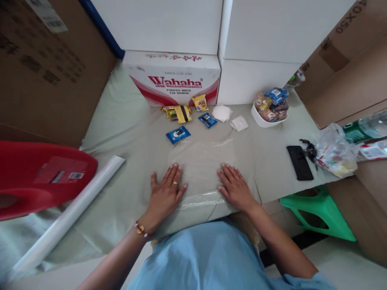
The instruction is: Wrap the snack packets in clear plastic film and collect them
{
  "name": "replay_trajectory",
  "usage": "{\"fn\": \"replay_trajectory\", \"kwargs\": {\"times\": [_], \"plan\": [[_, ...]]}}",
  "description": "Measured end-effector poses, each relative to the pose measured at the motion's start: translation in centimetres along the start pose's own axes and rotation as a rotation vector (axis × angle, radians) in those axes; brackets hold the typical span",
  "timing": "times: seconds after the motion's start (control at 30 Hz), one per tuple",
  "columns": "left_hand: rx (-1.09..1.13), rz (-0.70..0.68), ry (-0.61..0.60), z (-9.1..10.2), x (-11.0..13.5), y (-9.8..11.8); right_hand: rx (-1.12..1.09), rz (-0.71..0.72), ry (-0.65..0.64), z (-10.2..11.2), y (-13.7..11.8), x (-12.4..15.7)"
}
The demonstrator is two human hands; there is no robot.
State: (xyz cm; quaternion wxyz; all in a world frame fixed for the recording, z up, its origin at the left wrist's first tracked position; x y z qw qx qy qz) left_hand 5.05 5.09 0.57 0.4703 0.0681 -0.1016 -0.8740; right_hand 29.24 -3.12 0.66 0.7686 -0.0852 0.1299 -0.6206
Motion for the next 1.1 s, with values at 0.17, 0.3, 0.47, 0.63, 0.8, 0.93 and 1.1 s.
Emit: {"fn": "replay_trajectory", "kwargs": {"times": [0.17, 0.3, 0.47, 0.63, 0.8, 0.93, 1.1], "plan": [[-0.032, 0.039, 0.010, -0.5, 1.1, 0.8, -0.087, -0.030, 0.000, 3.1, 2.4, -3.1], [-0.034, 0.030, -0.004, -0.7, 1.9, 1.2, -0.049, 0.022, -0.028, 4.7, 0.6, -12.2], [-0.035, 0.022, -0.003, -0.6, 2.1, 1.2, 0.042, 0.176, -0.162, 1.8, -4.9, -25.0], [-0.002, 0.027, 0.013, -0.2, 2.1, 1.2, 0.071, 0.243, -0.287, -1.8, -7.7, -28.6], [0.051, 0.031, 0.005, 0.0, 2.1, 1.2, 0.043, 0.019, -0.138, 0.6, -3.7, -26.3], [0.087, 0.029, 0.007, 0.2, 2.1, 1.1, 0.037, -0.360, 0.067, 4.4, 3.5, -25.7], [0.080, 0.028, 0.006, 0.0, 2.3, 1.0, 0.063, -0.511, 0.068, 5.6, 7.5, -27.3]]}}
Point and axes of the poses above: each hand's wrist, its own x-axis away from the middle knuckle, its own z-axis out of the back of the hand, y = z × x, the point moved 8 cm from there along -x, towards the middle knuckle, and after that the axes turned 2 degrees about -z, right-handed, at the moved point
